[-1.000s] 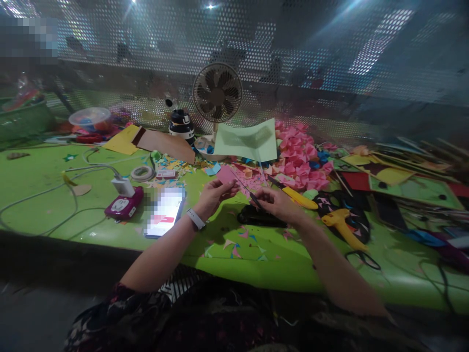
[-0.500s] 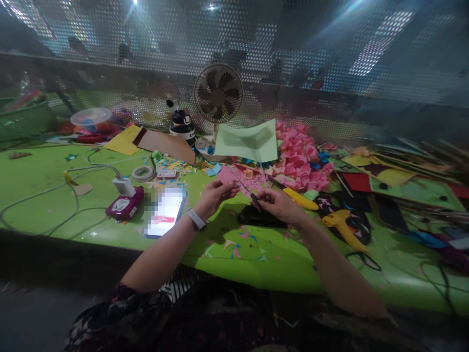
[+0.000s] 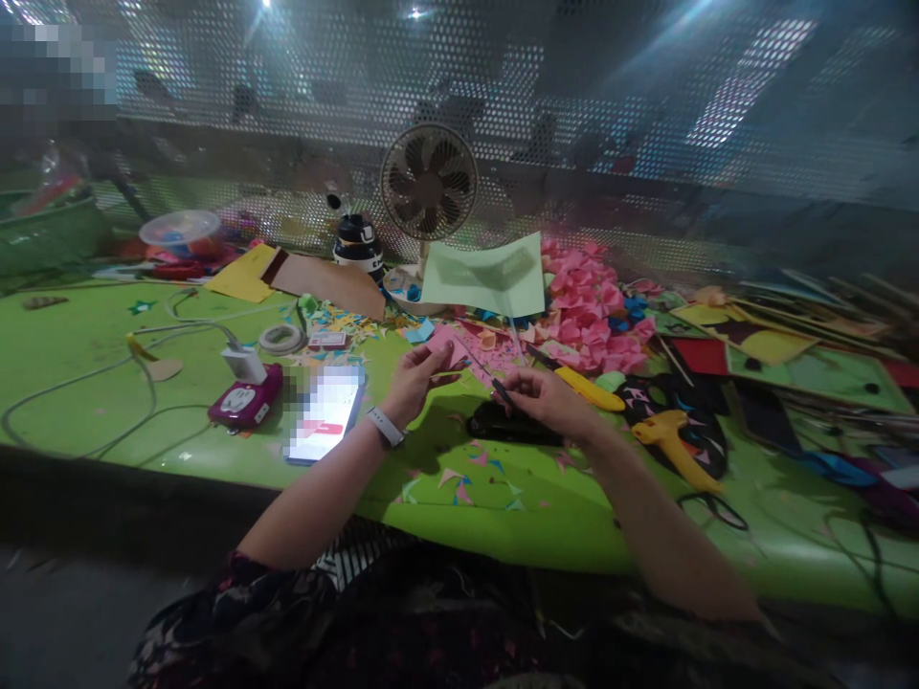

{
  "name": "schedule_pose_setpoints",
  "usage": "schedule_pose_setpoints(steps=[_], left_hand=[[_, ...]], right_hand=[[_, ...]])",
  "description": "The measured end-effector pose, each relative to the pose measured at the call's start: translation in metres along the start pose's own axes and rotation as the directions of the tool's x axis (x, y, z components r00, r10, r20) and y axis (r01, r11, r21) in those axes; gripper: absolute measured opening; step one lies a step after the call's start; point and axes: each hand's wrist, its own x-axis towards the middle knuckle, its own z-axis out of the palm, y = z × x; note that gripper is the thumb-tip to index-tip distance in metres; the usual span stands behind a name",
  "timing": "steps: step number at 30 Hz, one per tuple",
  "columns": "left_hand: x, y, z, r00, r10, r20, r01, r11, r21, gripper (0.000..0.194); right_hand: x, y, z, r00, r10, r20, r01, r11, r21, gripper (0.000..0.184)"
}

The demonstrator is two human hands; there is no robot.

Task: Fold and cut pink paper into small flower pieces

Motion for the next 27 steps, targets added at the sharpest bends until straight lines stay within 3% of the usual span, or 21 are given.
schedule_pose_setpoints(steps=[27], left_hand=[[0.0005,-0.0038,-0.001,0.999,0.015,0.044,-0.017,0.999,0.048,0.046]], right_hand=[[0.0014,0.0032,-0.0004,1.0,0.021,-0.002,-0.021,1.0,0.004,0.056]])
